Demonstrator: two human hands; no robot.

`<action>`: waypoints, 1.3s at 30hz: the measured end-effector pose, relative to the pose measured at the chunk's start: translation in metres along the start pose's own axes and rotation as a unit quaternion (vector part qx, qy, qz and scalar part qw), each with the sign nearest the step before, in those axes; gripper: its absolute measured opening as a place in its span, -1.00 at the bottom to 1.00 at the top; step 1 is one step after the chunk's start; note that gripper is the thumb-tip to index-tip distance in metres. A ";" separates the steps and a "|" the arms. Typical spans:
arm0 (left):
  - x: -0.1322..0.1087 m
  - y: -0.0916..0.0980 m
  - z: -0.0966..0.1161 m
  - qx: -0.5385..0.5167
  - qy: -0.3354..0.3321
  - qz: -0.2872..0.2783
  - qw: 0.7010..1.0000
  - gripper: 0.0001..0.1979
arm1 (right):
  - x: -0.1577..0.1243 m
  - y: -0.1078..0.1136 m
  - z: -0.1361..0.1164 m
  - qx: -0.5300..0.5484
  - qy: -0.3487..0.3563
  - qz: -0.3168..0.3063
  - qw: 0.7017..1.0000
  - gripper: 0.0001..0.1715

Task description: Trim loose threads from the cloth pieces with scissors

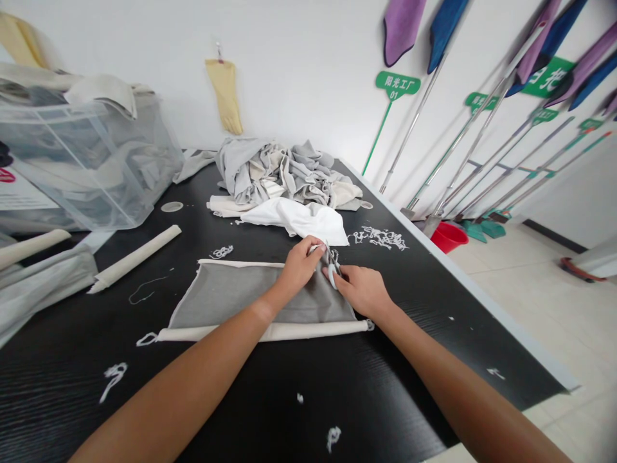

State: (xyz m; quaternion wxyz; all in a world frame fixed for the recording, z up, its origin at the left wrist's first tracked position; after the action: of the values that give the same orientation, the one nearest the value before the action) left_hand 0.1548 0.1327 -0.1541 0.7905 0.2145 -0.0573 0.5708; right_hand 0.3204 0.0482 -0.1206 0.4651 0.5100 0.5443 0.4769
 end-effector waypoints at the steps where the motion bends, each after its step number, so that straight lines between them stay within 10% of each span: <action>1: 0.000 0.000 0.001 0.000 0.000 -0.004 1.000 -0.86 | 0.000 0.000 -0.001 0.000 -0.001 -0.001 1.000 -0.26; 39: 0.004 0.006 0.000 0.010 -0.014 -0.038 0.999 -0.82 | -0.004 0.016 0.007 0.036 0.005 -0.020 0.999 -0.26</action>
State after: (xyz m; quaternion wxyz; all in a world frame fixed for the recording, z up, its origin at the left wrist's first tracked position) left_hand 0.1507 0.1376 -0.1510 0.8085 0.2325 -0.0539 0.5379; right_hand 0.3293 0.0447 -0.1056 0.4531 0.5133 0.5735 0.4499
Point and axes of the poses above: each hand's wrist, its own x-axis towards the middle knuckle, its own y-axis out of the back of the hand, z = x × y, the point moved 1 cm from there along x, towards the middle knuckle, and after that the axes turned 5 degrees about -z, right-handed, at the moved point
